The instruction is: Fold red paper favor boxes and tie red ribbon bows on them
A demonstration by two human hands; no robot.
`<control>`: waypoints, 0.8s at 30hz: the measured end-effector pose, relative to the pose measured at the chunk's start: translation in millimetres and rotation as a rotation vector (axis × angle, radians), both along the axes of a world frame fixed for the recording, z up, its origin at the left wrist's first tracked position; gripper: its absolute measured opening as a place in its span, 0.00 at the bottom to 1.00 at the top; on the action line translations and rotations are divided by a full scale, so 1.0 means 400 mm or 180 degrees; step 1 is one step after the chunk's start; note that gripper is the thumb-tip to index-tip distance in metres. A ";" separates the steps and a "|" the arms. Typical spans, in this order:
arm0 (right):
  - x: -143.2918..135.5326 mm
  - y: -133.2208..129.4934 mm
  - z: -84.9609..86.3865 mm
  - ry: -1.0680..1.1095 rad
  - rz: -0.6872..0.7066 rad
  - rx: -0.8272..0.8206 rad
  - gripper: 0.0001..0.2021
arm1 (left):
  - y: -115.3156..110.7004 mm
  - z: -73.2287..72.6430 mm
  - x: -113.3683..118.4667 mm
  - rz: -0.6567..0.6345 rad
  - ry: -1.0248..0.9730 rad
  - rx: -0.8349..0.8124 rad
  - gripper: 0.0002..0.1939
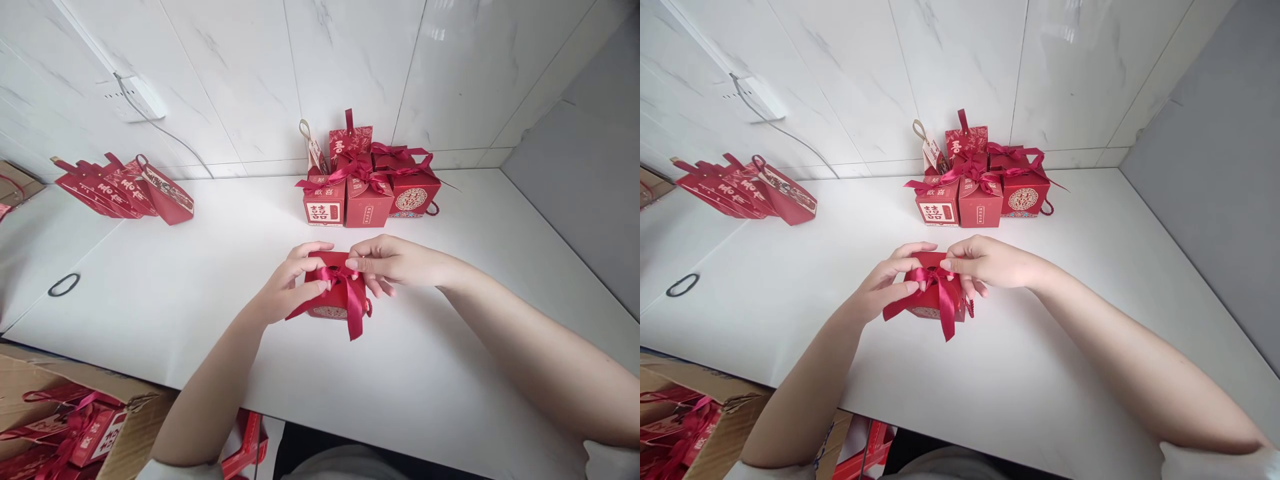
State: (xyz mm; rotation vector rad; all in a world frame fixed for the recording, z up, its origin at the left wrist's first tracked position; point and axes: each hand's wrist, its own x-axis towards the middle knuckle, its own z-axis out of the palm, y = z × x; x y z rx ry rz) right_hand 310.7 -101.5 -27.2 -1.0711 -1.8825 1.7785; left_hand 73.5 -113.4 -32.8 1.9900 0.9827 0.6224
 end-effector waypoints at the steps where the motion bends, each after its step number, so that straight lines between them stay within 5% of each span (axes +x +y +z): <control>1: 0.000 0.001 -0.002 0.0004 -0.0018 0.0012 0.20 | 0.004 0.004 -0.003 -0.0080 -0.0025 -0.0005 0.11; 6: 0.003 0.005 -0.008 0.0046 0.0028 -0.0024 0.19 | 0.023 0.003 -0.010 0.0194 -0.0195 0.0042 0.23; 12: 0.006 0.011 -0.014 0.0042 -0.0028 0.0000 0.20 | 0.034 -0.012 -0.022 0.0470 -0.0128 -0.0001 0.18; 24: 0.018 0.025 -0.028 0.0274 -0.0110 -0.0066 0.19 | 0.040 -0.018 -0.026 0.0372 -0.0172 -0.0145 0.18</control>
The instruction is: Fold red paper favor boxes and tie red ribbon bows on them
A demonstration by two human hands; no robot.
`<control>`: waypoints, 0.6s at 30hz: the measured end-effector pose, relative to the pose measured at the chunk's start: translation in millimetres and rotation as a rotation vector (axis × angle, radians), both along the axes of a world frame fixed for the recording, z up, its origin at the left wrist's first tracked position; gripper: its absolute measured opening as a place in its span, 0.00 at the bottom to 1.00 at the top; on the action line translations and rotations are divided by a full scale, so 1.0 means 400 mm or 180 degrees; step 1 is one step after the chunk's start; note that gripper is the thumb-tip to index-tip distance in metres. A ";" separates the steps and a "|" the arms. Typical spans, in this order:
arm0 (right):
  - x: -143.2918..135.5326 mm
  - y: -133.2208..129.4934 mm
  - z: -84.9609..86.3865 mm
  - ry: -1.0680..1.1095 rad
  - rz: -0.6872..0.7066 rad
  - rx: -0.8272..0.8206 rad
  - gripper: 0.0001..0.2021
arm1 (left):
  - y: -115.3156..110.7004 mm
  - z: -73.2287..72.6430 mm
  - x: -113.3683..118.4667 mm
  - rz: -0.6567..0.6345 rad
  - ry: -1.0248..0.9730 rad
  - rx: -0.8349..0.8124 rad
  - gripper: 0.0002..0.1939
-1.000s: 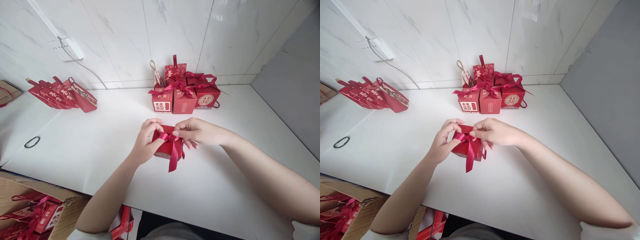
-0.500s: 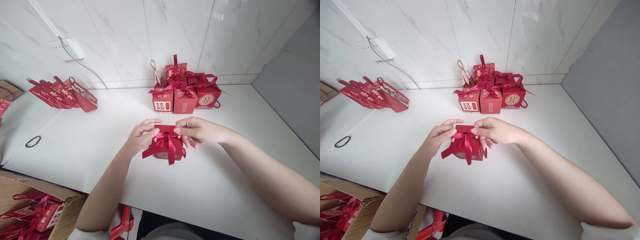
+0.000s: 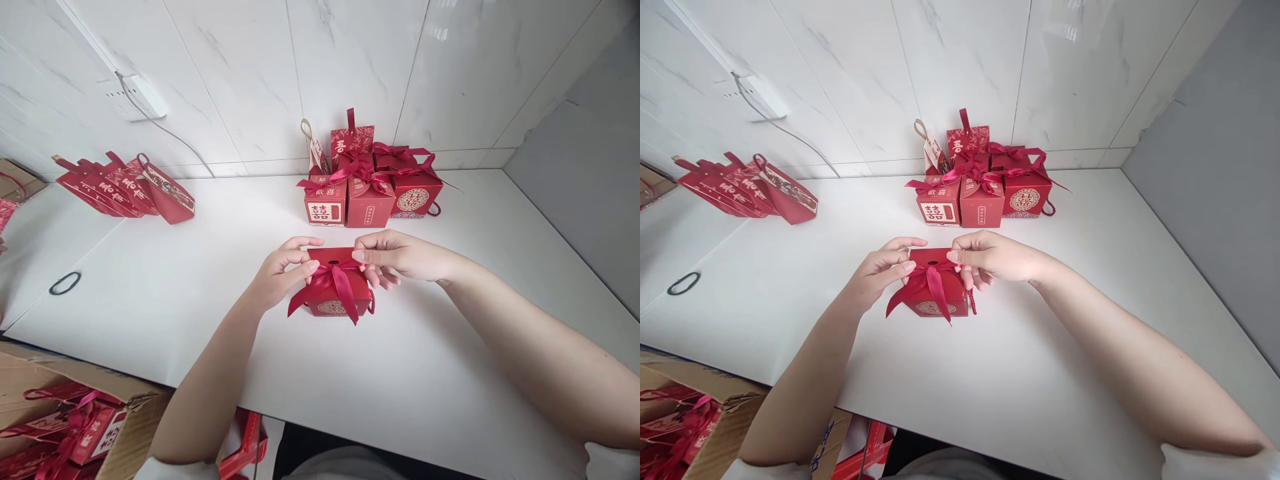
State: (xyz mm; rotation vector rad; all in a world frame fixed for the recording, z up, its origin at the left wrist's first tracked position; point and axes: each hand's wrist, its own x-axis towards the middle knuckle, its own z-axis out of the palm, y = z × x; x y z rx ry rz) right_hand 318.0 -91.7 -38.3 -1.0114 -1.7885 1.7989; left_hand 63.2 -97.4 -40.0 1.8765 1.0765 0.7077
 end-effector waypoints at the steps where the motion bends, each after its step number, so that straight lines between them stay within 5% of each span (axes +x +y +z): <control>1: 0.002 0.004 -0.005 0.0042 -0.0004 0.0015 0.19 | 0.002 -0.002 0.000 -0.0004 -0.0047 -0.0054 0.17; 18: 0.010 0.029 -0.035 0.0257 -0.0067 -0.0103 0.16 | 0.019 -0.013 0.002 0.0000 -0.0302 -0.0468 0.19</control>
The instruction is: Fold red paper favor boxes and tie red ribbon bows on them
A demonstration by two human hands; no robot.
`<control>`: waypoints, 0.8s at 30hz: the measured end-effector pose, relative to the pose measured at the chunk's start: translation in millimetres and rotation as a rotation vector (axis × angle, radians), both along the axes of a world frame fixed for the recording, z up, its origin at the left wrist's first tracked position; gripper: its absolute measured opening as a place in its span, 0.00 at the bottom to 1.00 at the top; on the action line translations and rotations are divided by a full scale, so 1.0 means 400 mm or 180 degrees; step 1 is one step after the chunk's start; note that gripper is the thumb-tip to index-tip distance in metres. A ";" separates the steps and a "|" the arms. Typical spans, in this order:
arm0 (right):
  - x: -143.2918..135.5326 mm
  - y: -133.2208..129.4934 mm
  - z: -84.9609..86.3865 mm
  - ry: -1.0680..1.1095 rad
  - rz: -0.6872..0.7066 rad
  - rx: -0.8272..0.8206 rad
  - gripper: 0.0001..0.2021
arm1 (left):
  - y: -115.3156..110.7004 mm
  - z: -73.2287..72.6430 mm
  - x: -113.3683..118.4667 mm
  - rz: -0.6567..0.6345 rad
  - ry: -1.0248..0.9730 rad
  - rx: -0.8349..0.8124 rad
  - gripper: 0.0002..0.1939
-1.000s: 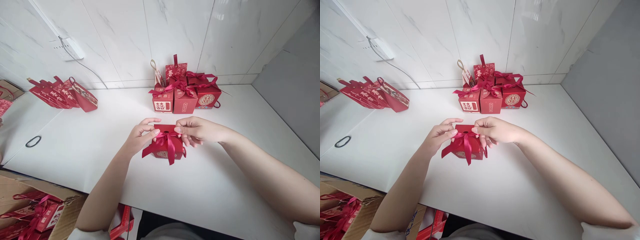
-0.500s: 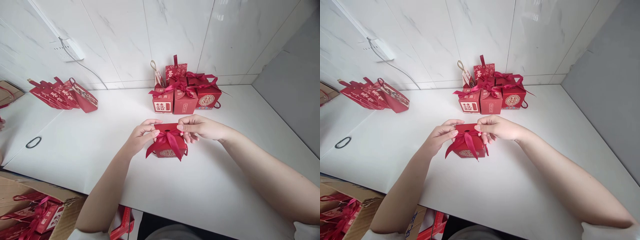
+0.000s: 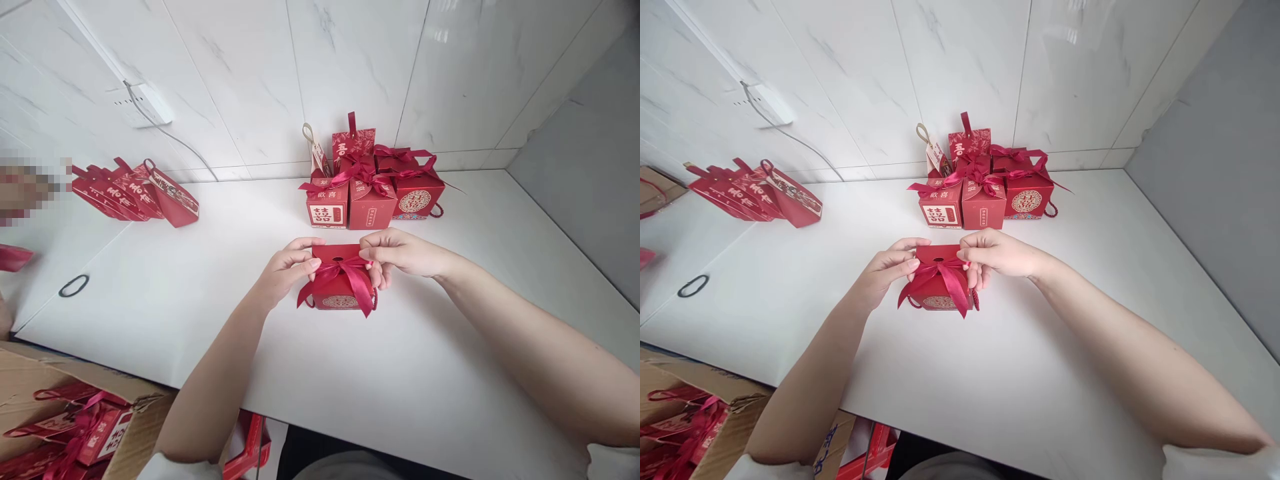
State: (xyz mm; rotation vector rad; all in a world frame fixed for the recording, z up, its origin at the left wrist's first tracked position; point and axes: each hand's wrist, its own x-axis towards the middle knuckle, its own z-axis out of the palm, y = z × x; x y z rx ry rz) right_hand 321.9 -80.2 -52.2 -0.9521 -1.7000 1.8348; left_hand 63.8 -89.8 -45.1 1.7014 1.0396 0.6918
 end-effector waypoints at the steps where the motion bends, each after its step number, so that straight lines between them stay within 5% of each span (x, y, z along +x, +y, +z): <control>1: -0.002 0.000 0.000 -0.0033 -0.0032 0.0010 0.15 | -0.001 0.001 0.001 0.0001 0.0001 -0.0042 0.18; 11: 0.020 0.011 -0.007 -0.0034 -0.0207 0.0020 0.14 | -0.001 -0.006 0.000 -0.0031 -0.0144 -0.0111 0.16; 18: 0.017 0.012 -0.018 0.0100 0.0139 -0.0166 0.19 | 0.008 -0.033 0.007 -0.0159 -0.0640 -0.0257 0.12; 24: 0.005 0.008 -0.023 0.0337 -0.0234 -0.0221 0.21 | 0.005 -0.028 0.004 -0.0096 -0.0757 -0.0353 0.19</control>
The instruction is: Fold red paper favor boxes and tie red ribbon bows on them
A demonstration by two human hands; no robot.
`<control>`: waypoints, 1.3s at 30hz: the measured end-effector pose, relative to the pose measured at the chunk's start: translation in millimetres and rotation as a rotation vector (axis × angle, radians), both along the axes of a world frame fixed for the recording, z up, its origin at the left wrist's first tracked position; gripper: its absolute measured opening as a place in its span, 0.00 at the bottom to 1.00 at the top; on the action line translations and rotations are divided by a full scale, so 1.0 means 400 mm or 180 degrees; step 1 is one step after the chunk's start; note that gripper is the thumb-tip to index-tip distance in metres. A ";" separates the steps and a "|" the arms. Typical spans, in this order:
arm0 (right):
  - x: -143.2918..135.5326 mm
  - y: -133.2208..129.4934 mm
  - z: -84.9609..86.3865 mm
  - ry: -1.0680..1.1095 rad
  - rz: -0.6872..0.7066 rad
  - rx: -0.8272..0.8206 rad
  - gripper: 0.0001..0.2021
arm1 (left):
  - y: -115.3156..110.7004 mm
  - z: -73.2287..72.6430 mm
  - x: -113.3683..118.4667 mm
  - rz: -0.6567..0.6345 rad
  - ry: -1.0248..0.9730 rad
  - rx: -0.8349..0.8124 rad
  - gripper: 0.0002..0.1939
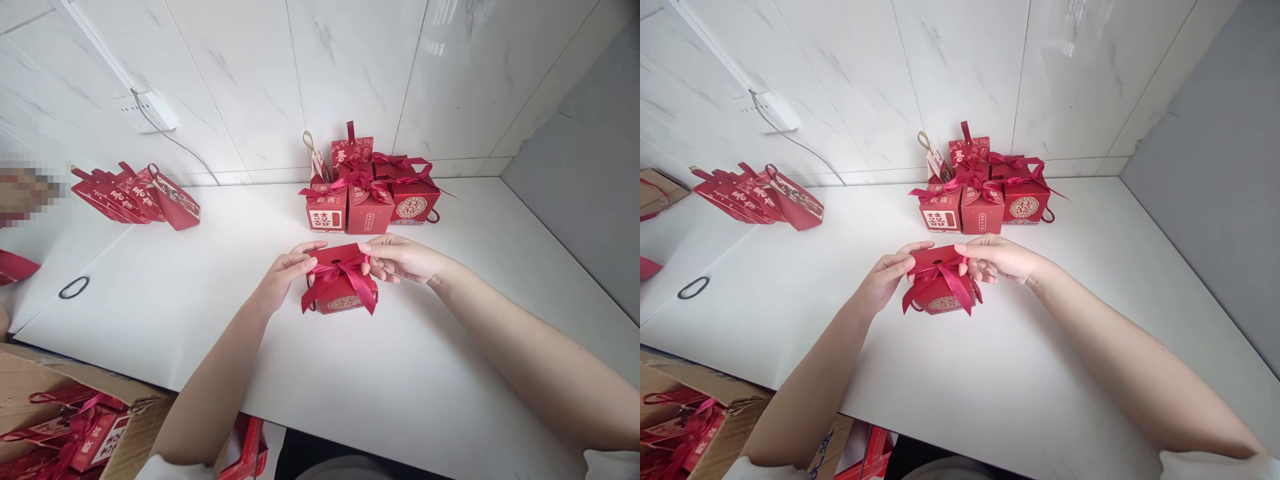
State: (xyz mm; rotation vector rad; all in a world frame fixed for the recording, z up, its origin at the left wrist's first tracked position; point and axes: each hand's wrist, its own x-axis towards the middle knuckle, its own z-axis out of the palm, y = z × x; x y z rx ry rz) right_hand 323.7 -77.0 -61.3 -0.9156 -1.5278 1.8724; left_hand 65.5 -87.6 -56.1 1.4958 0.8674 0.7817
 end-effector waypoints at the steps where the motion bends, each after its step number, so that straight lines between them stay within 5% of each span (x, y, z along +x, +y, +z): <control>1: -0.001 0.000 -0.001 -0.0041 -0.0013 0.0000 0.22 | -0.001 0.002 0.001 0.0017 0.0047 0.0013 0.20; 23: 0.006 0.003 0.012 -0.0326 0.0141 -0.0003 0.19 | -0.004 0.017 0.010 0.0037 0.0375 0.0068 0.18; 39: -0.015 0.007 0.002 -0.0255 -0.0370 0.0329 0.15 | 0.007 0.014 -0.004 0.0286 0.0570 0.0098 0.18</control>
